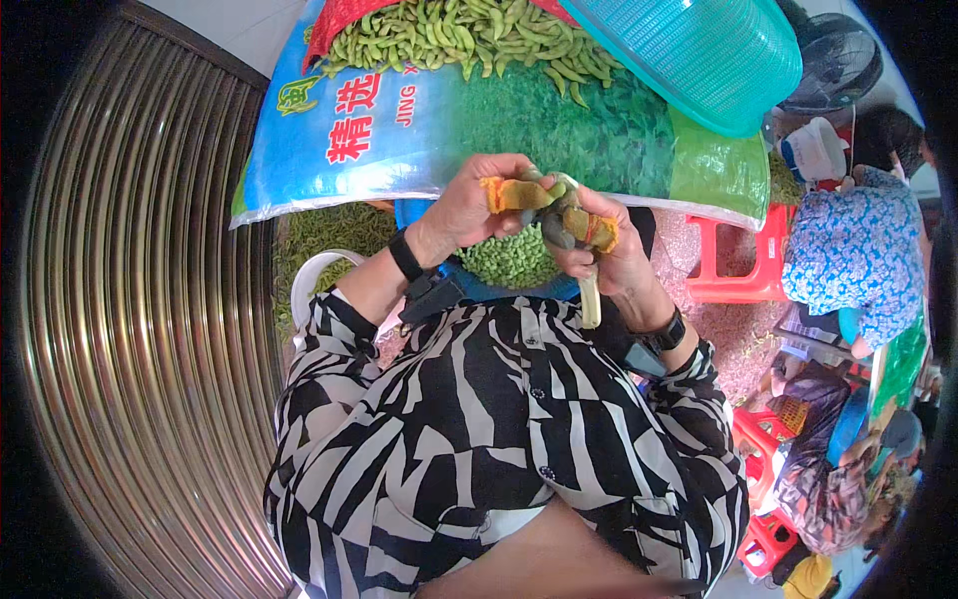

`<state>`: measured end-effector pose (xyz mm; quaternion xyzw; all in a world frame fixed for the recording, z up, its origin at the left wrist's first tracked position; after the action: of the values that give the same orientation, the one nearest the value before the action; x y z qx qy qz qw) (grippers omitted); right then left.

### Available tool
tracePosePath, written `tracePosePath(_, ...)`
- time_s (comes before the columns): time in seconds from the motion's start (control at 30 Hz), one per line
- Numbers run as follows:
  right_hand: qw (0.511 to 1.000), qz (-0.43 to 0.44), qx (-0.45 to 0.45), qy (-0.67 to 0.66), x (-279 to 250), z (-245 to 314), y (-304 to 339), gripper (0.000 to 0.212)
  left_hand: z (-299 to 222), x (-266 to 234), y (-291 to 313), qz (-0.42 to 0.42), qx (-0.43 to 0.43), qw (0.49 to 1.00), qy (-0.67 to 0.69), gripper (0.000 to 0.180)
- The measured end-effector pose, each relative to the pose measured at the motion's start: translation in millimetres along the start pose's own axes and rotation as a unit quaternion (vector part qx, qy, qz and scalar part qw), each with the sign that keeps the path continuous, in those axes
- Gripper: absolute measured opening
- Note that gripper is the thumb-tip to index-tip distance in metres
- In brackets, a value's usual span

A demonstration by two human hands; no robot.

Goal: The person picks up edamame pods from a large bag, peels the beans out by hand, and drops them into a blue bowl while placing the empty pods into a white bucket.

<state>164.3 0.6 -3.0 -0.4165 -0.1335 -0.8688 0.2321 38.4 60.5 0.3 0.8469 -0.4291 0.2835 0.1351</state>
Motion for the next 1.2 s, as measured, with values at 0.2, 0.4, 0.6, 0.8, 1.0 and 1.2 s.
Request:
tracePosePath(0.2, 0.992, 0.035, 0.031, -0.115, 3.3, -5.5, -4.8, 0.037, 6.7, -5.8, 0.7, 0.017, -0.031, 0.999, -0.001, 0.014)
tracePosePath(0.4, 0.988, -0.029, 0.058, -0.137, -7.8, -15.7, -1.7, 0.039, -47.7, 34.7, 7.6, -0.002, 0.232, 0.736, -0.636, 0.012)
tracePosePath(0.6, 0.99, -0.004, 0.037, -0.134, 1.3, -14.3, -5.2, 0.041, -38.1, 37.4, 15.8, -0.03, 0.29, 0.664, -0.689, 0.013)
tracePosePath(0.8, 0.996, -0.023, 0.005, -0.081, -4.8, -10.7, -4.7, 0.037, -8.6, -2.2, 12.4, -0.144, 0.03, 0.959, -0.241, 0.01)
tracePosePath(1.0, 0.973, -0.099, -0.075, 0.196, -24.3, -4.4, -0.7, 0.032, -5.4, 1.9, 12.8, -0.133, 0.029, 0.907, -0.398, 0.013)
tracePosePath(1.2, 0.83, -0.143, -0.208, 0.497, -12.1, 20.9, 0.5, 0.033, -15.8, 31.3, 17.7, -0.1, 0.122, 0.821, -0.548, 0.02)
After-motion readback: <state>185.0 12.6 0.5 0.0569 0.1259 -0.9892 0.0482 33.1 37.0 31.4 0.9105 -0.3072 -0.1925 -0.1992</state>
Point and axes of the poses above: each hand's wrist, its own y-axis away from the middle knuckle, its own x-axis out of the palm, z = x × y, the point moved 6 cm from there along -y, towards the middle knuckle, and after that the axes turned 8 degrees about z, right-handed, at the moved point
